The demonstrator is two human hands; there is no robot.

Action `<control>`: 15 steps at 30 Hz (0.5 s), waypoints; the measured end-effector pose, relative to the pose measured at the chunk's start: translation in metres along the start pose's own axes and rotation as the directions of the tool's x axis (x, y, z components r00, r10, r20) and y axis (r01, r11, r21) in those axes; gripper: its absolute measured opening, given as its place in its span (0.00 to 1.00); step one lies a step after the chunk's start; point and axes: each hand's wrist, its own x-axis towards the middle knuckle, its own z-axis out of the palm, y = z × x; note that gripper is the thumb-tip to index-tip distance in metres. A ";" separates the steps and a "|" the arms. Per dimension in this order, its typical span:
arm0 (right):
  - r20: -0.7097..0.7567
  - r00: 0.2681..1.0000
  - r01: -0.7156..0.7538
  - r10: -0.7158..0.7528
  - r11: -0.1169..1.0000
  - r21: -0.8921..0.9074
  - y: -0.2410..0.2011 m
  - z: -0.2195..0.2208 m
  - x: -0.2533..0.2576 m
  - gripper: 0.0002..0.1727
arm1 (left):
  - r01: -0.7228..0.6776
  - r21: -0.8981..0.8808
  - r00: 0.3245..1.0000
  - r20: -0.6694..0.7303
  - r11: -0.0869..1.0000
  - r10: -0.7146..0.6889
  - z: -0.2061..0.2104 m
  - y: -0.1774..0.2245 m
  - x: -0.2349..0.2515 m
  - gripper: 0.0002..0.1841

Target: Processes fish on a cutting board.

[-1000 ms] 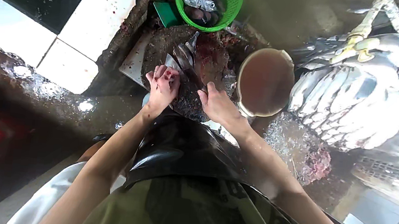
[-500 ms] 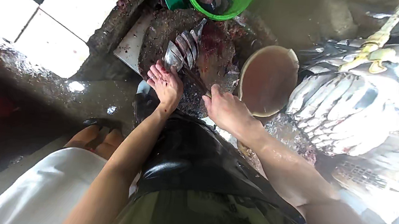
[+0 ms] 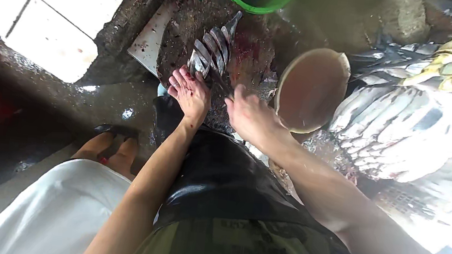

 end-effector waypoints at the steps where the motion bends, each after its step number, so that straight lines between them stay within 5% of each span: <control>1: 0.013 1.000 -0.018 0.018 1.000 -0.003 0.001 0.005 0.003 0.29 | 0.001 0.002 1.000 0.010 1.000 -0.001 -0.001 0.001 0.000 0.25; 4: -0.098 0.995 0.017 -0.005 0.992 0.122 -0.009 0.047 0.060 0.31 | 0.001 0.033 0.999 0.052 0.999 -0.003 -0.003 0.005 0.004 0.26; 9: 0.033 0.999 0.011 -0.014 0.995 0.102 0.001 0.031 0.039 0.30 | -0.010 0.021 0.999 0.051 1.000 0.009 -0.004 0.001 -0.002 0.23; 12: -0.019 0.999 -0.040 0.044 0.979 0.200 0.003 0.076 0.065 0.32 | -0.005 0.050 0.999 0.036 0.999 0.003 0.001 0.006 -0.001 0.18; 15: -0.034 0.999 0.026 -0.019 0.971 0.237 0.007 0.068 0.066 0.32 | 0.002 0.010 1.000 -0.017 1.000 -0.002 0.006 0.002 -0.004 0.20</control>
